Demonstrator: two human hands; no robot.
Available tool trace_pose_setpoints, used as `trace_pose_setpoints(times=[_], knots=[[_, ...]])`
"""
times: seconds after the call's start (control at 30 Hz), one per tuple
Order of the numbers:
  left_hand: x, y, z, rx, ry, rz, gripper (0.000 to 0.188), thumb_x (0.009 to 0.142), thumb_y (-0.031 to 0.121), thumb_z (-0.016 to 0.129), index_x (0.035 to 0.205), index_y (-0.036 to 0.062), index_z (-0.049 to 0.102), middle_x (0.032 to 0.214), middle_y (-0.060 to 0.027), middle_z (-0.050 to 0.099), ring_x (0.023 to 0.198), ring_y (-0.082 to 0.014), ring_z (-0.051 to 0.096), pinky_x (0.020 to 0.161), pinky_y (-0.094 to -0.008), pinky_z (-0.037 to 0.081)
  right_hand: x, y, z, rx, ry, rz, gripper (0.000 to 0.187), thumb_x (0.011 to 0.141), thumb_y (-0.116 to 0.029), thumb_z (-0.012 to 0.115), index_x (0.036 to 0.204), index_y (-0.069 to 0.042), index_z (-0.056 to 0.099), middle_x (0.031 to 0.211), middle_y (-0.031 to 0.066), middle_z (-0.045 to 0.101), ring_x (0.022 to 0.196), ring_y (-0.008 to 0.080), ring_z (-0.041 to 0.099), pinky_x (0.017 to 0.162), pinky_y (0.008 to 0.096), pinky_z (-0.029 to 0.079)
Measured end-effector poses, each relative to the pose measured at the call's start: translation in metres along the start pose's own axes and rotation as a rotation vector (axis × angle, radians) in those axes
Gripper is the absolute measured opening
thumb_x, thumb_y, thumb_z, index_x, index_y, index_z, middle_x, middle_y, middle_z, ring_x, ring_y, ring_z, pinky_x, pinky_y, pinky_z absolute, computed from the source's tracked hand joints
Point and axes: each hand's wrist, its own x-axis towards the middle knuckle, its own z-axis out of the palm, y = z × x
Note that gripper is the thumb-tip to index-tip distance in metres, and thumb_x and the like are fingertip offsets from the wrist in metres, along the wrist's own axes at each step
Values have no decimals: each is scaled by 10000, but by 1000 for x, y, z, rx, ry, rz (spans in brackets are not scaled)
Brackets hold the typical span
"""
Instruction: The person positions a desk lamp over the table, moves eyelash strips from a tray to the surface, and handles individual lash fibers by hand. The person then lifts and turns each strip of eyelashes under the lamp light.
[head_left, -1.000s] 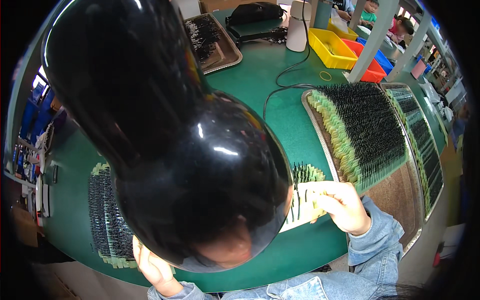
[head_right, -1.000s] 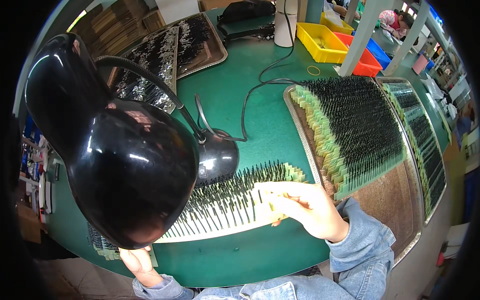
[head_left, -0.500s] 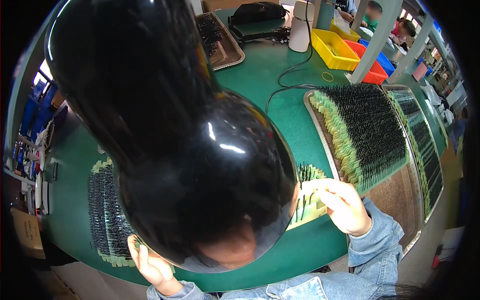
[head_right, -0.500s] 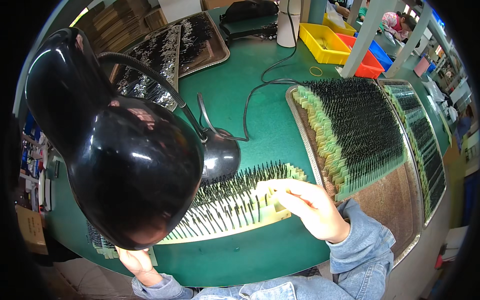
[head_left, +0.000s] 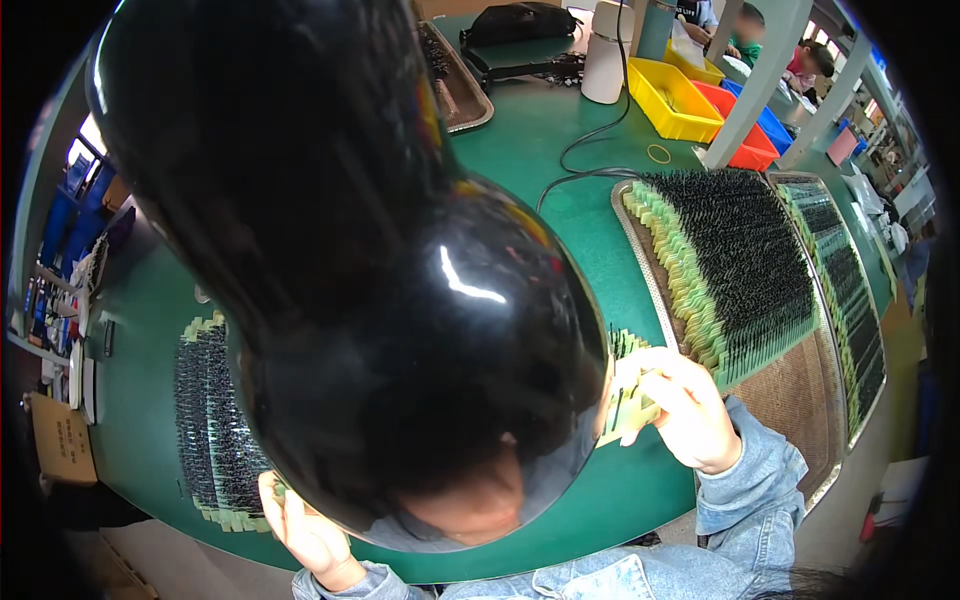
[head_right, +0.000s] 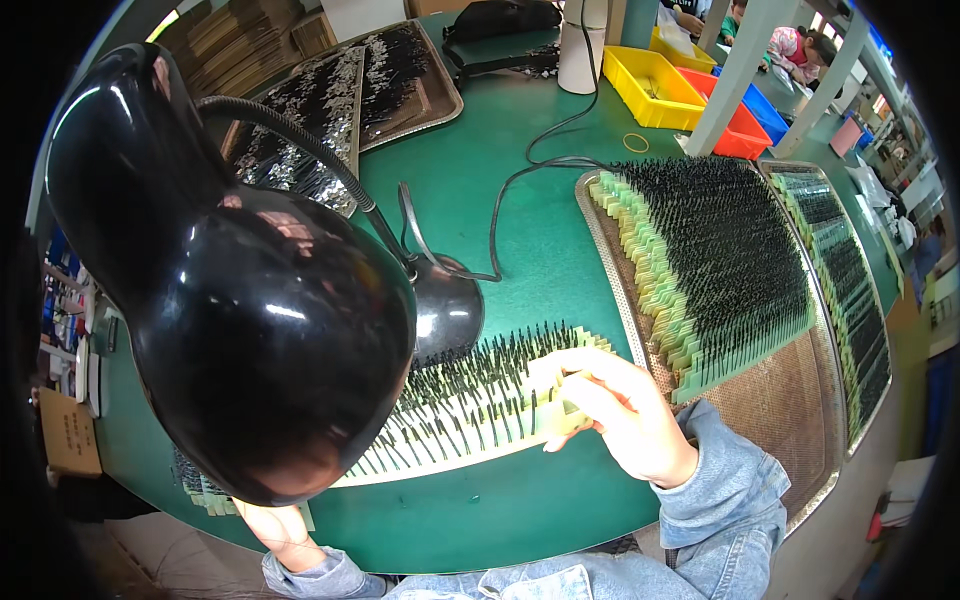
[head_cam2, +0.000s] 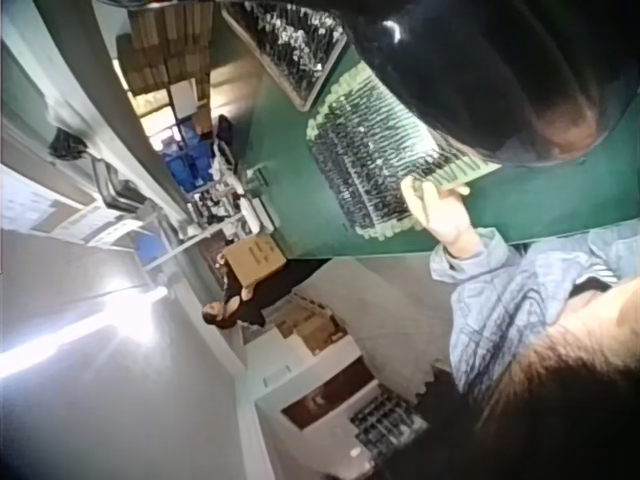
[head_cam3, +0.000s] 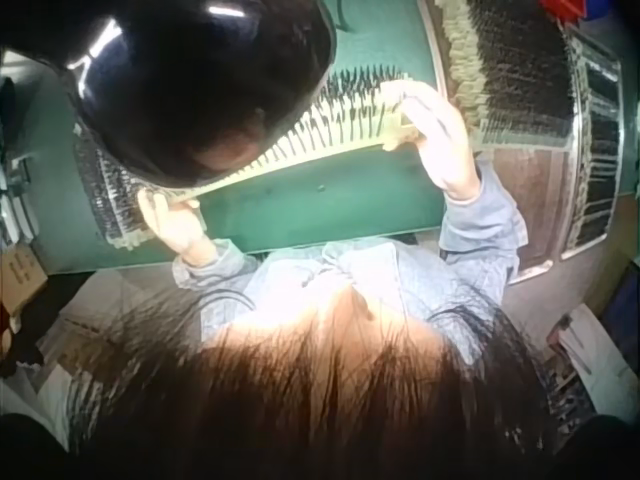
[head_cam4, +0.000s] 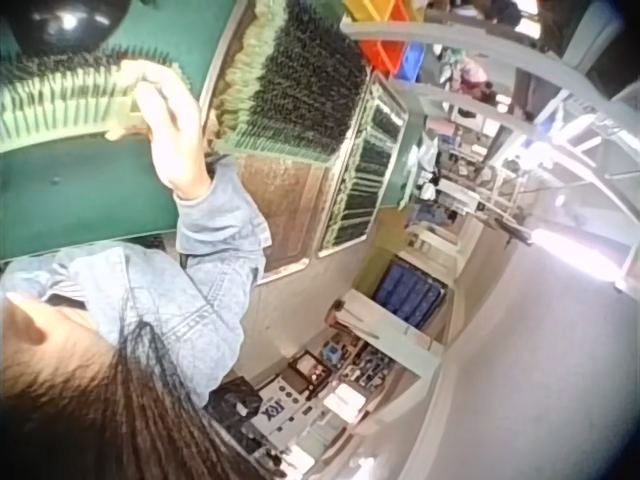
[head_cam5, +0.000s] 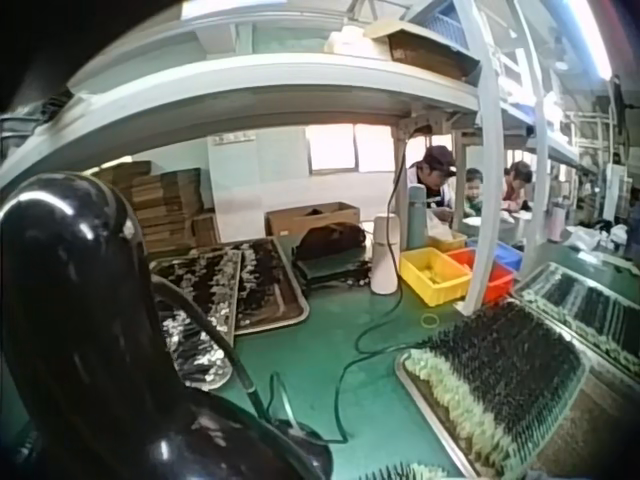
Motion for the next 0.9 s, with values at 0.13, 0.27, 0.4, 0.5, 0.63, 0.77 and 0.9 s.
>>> trace_pose_setpoints(times=[0.13, 0.27, 0.4, 0.5, 0.63, 0.77, 0.9], knots=[[0, -4, 19, -16, 110, -32, 394, 803, -8, 407, 1189, -50, 341, 1081, -130, 480, 958, -207, 488, 845, -313, 406, 4, 3, 0, -31, 14, -6, 250, 887, -88, 381, 1082, 49, 456, 928, 102, 537, 691, 171, 580, 607, 271, 489], [-7, 8, 47, -33, 27, -6, 281, 807, 6, 388, 1074, -66, 335, 745, -159, 518, 462, -223, 506, 371, -287, 444, 4, 2, -2, 6, 86, -47, 253, 891, -117, 378, 1074, 36, 464, 897, 94, 548, 633, 167, 574, 570, 272, 483], [-12, 16, 59, 30, -11, 43, 289, 797, 15, 400, 1064, -73, 334, 733, -165, 512, 458, -232, 509, 389, -287, 451, 9, 4, -5, 63, 179, -69, 238, 885, -130, 389, 1042, 25, 478, 899, 83, 550, 612, 177, 571, 542, 282, 480], [-15, 20, 68, 84, -56, 49, 293, 782, 4, 402, 1055, -77, 333, 729, -169, 507, 458, -238, 512, 392, -295, 451, 13, 2, -5, 73, 233, -70, 229, 879, -136, 395, 1015, 23, 488, 885, 83, 549, 602, 171, 568, 538, 276, 474], [-18, 14, 78, 117, -90, 79, 267, 760, -23, 400, 1015, -75, 342, 733, -171, 498, 453, -238, 516, 386, -305, 450, 18, 7, -14, -67, 307, -118, 240, 863, -176, 434, 1005, 4, 503, 808, 66, 555, 549, 138, 529, 518, 258, 438], [-20, 14, 75, 205, -143, 138, 228, 746, -48, 405, 970, -57, 362, 734, -172, 494, 471, -237, 540, 396, -310, 475, 24, 14, -18, -70, 333, -115, 248, 855, -194, 446, 1001, -5, 513, 745, 55, 558, 534, 121, 506, 508, 229, 392], [-20, 12, 79, 245, -226, 155, 204, 740, -71, 408, 940, -57, 373, 725, -167, 501, 483, -238, 555, 415, -311, 494, 25, 13, -18, -41, 436, -125, 247, 861, -190, 424, 994, -2, 514, 731, 56, 549, 539, 115, 488, 514, 222, 381]])
